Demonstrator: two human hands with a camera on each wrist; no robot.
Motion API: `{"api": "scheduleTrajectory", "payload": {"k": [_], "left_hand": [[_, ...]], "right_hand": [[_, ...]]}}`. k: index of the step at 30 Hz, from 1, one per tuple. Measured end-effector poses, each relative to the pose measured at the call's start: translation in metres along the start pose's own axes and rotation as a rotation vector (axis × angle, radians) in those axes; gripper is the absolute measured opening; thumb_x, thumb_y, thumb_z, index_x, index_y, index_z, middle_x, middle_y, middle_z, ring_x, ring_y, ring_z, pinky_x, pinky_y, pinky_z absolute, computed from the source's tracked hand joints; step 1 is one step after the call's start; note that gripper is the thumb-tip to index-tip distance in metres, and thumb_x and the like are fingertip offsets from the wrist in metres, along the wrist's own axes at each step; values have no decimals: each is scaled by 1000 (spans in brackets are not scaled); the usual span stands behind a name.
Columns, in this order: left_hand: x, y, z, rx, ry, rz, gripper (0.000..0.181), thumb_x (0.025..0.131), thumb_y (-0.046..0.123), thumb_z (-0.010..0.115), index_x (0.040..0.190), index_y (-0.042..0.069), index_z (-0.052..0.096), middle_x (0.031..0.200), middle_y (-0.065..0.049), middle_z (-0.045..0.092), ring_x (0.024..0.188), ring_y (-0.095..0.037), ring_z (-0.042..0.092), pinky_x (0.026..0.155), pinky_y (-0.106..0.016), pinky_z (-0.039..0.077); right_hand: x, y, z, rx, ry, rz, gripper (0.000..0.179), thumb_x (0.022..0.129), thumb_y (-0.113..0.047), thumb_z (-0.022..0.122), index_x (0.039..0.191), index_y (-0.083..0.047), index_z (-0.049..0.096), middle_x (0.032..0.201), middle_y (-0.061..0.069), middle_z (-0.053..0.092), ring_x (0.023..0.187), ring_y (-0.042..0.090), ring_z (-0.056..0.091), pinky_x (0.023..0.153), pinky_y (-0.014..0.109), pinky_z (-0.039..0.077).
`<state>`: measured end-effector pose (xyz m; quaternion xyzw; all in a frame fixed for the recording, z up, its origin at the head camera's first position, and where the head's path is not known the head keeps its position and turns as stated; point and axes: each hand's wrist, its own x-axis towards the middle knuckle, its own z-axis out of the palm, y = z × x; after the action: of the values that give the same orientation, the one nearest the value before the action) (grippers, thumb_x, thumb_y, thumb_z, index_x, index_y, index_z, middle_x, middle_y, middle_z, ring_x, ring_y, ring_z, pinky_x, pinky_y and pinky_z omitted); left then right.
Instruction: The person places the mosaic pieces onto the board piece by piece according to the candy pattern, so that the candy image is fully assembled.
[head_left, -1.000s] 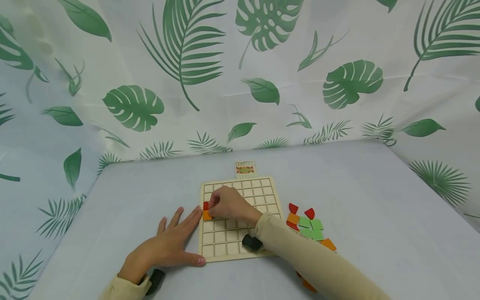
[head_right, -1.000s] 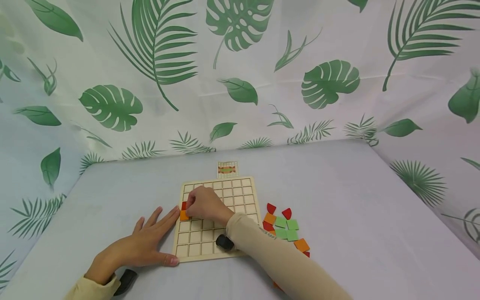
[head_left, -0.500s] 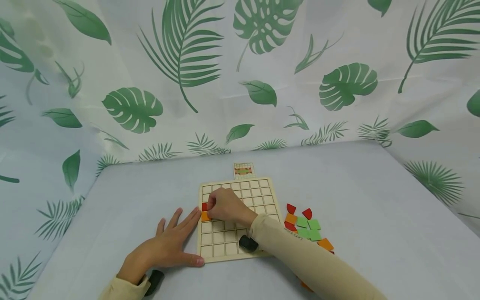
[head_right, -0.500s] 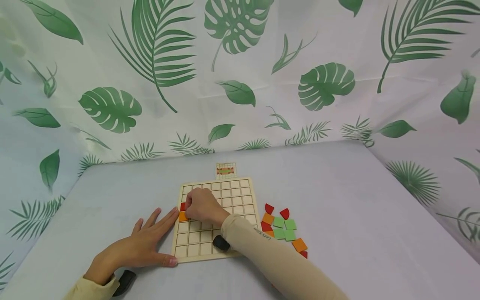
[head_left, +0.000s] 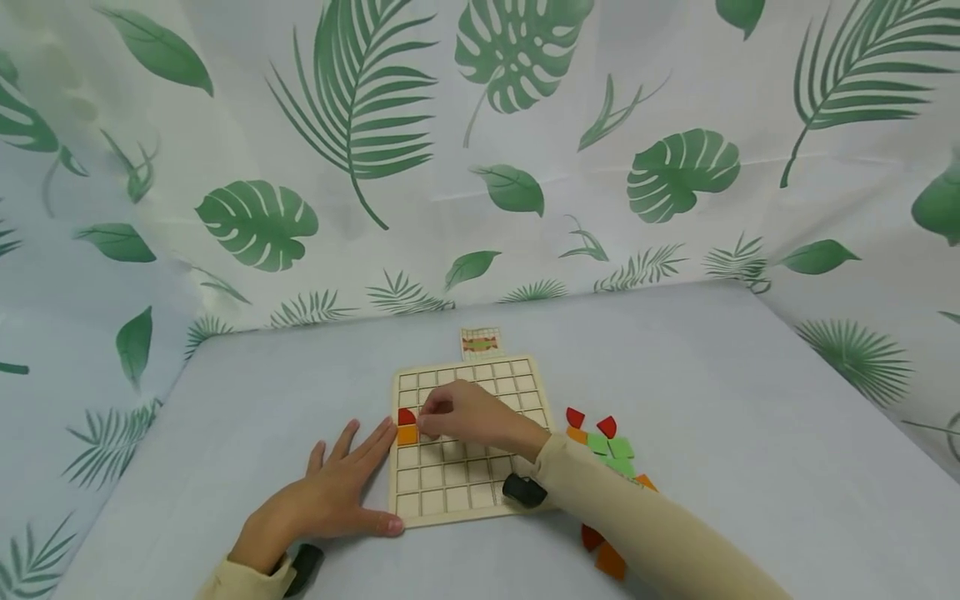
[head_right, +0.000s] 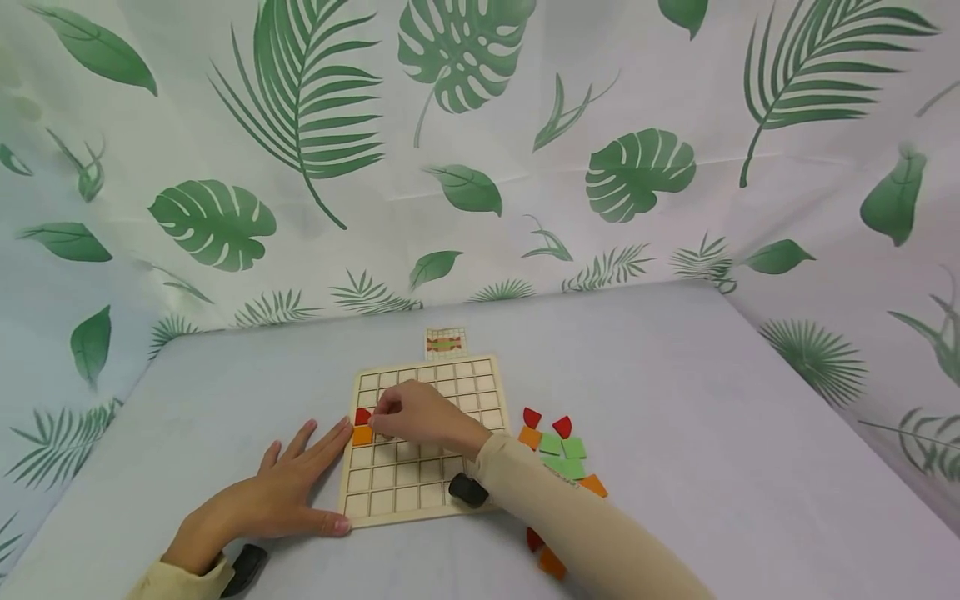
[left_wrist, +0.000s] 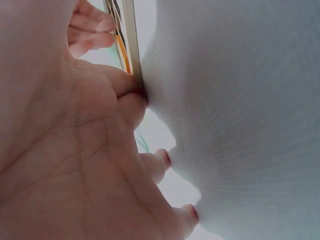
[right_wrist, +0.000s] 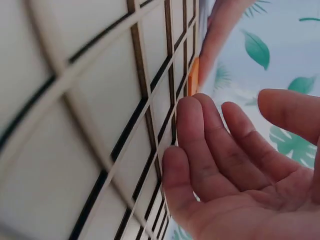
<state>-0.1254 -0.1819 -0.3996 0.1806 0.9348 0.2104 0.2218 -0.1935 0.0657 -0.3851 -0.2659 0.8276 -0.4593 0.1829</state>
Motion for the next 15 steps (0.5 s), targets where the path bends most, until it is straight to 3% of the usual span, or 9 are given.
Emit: {"api": "scheduleTrajectory", "payload": {"k": [8,12,15], "left_hand": [[-3,1,0,-36,16,5,128,79,65,87,173,14,18,180,-4,13,161,-49,-7,116,-80,-7],[-1,-4,4,-43,23,11,130,76,69,87,173,15,19,180,-2,12,161,-47,-8,117,-79,-9],[4,-11,9,-40,54,27,134,73,76,85,173,17,20,179,0,12,162,-45,-7,117,-79,-9]], "right_hand": [[-34,6,-27,155,51,-26,28,108,-23,63,122,-1,74,114,12,77,108,29,73,99,42,55],[-54,12,-46,217,89,-49,30,111,-18,59,127,6,70,122,21,73,113,36,71,105,50,54],[-66,16,-63,193,128,-47,30,112,-16,58,129,6,68,124,23,72,113,35,71,105,52,53]]}}
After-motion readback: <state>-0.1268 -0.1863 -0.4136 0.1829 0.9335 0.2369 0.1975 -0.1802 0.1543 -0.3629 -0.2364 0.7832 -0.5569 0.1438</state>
